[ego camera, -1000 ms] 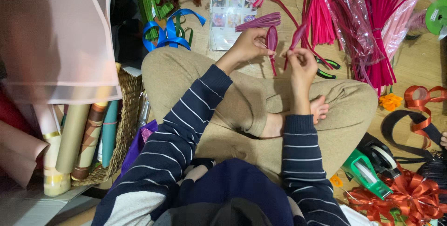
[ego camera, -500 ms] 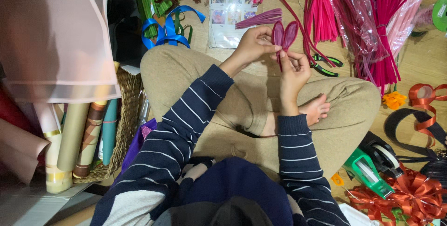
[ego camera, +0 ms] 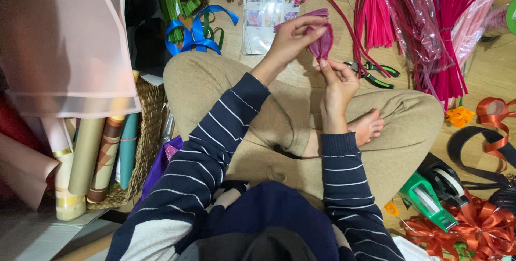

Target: The person crafts a butterfly by folding and twisting purple pipe cleaners.

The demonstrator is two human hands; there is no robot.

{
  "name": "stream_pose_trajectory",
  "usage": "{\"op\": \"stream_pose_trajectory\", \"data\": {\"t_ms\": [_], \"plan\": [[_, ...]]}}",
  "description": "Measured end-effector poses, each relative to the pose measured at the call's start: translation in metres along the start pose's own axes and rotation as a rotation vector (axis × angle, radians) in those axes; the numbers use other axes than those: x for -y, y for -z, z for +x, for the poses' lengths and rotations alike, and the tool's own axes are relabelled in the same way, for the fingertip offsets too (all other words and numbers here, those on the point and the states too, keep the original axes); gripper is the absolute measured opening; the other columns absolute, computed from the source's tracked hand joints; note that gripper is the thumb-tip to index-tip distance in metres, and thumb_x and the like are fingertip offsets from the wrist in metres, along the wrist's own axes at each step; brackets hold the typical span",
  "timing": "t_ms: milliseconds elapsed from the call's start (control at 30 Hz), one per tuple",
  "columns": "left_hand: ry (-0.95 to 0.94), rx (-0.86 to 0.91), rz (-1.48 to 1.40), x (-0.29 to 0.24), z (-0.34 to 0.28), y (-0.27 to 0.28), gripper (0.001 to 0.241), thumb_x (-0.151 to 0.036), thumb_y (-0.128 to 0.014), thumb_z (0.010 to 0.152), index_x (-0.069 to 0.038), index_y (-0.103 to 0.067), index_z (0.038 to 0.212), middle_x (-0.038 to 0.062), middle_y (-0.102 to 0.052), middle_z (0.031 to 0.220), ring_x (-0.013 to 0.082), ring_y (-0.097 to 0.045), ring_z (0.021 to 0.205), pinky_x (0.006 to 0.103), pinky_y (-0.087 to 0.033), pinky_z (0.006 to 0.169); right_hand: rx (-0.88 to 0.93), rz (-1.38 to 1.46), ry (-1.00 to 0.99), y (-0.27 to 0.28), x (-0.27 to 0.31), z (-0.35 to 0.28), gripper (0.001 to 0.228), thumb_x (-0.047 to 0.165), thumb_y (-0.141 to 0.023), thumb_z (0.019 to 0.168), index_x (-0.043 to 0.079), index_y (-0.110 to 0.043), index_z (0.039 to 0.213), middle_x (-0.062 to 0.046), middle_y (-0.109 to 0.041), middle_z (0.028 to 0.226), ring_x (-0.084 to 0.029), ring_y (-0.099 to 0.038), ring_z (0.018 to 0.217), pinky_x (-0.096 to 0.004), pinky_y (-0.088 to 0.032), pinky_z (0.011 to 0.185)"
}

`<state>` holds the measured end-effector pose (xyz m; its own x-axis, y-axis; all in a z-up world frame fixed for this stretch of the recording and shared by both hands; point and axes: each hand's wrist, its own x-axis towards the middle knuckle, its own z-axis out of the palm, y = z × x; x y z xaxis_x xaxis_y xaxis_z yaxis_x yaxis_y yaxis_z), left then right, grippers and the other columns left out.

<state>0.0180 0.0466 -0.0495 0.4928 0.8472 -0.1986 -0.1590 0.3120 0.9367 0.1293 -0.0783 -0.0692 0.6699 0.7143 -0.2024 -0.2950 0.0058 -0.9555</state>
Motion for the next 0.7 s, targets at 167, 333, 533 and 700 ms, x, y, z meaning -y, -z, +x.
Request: {"op": "stream_pose_trajectory", "data": {"t_ms": [167, 333, 533, 700], "plan": [[-0.068, -0.058, -0.007, -0.004, 0.004, 0.009, 0.018, -0.023, -0.080, 0.085, -0.008, -0.080, 0.095, 0.006, -0.079, 0.094, 0.0138, -0.072, 0.089, 0.0250, -0.059, 0.080, 0.088, -0.011, -0.052, 0.003, 0.002, 0.002, 0.011, -0.004, -0.083, 0.084, -0.001, -0.075, 0.091, -0.015, -0.076, 0.082, -0.016, -0.074, 0.070, -0.022, -0.061, 0.074], [-0.030, -0.093, 0.046, 0.002, 0.006, 0.001, 0.018, -0.022, -0.075, 0.088, -0.007, -0.078, 0.095, 0.005, -0.078, 0.093, 0.0128, -0.072, 0.087, 0.0240, -0.058, 0.079, 0.061, 0.020, -0.092, 0.010, -0.012, 0.007, 0.012, -0.005, -0.083, 0.082, -0.001, -0.075, 0.090, -0.014, -0.076, 0.083, -0.016, -0.072, 0.069, -0.022, -0.061, 0.074], [0.158, -0.009, -0.066, 0.067, 0.008, -0.003, 0.058, -0.015, -0.091, 0.079, -0.003, -0.061, 0.128, 0.011, -0.073, 0.104, 0.0197, -0.076, 0.086, 0.0289, -0.068, 0.063, -0.165, 0.114, -0.216, 0.025, -0.049, 0.020, 0.013, -0.003, -0.082, 0.086, -0.006, -0.072, 0.095, -0.014, -0.073, 0.080, -0.022, -0.079, 0.075, -0.029, -0.067, 0.074], [0.042, -0.098, 0.732, 0.099, 0.020, 0.010, 0.082, -0.046, -0.096, 0.067, -0.021, -0.052, 0.132, 0.012, -0.076, 0.106, 0.0346, -0.073, 0.106, 0.0482, -0.061, 0.091, -0.251, 0.067, -0.149, 0.042, -0.053, 0.032, 0.012, 0.003, -0.084, 0.086, 0.001, -0.074, 0.093, -0.007, -0.077, 0.084, -0.010, -0.077, 0.074, -0.017, -0.061, 0.069]]}}
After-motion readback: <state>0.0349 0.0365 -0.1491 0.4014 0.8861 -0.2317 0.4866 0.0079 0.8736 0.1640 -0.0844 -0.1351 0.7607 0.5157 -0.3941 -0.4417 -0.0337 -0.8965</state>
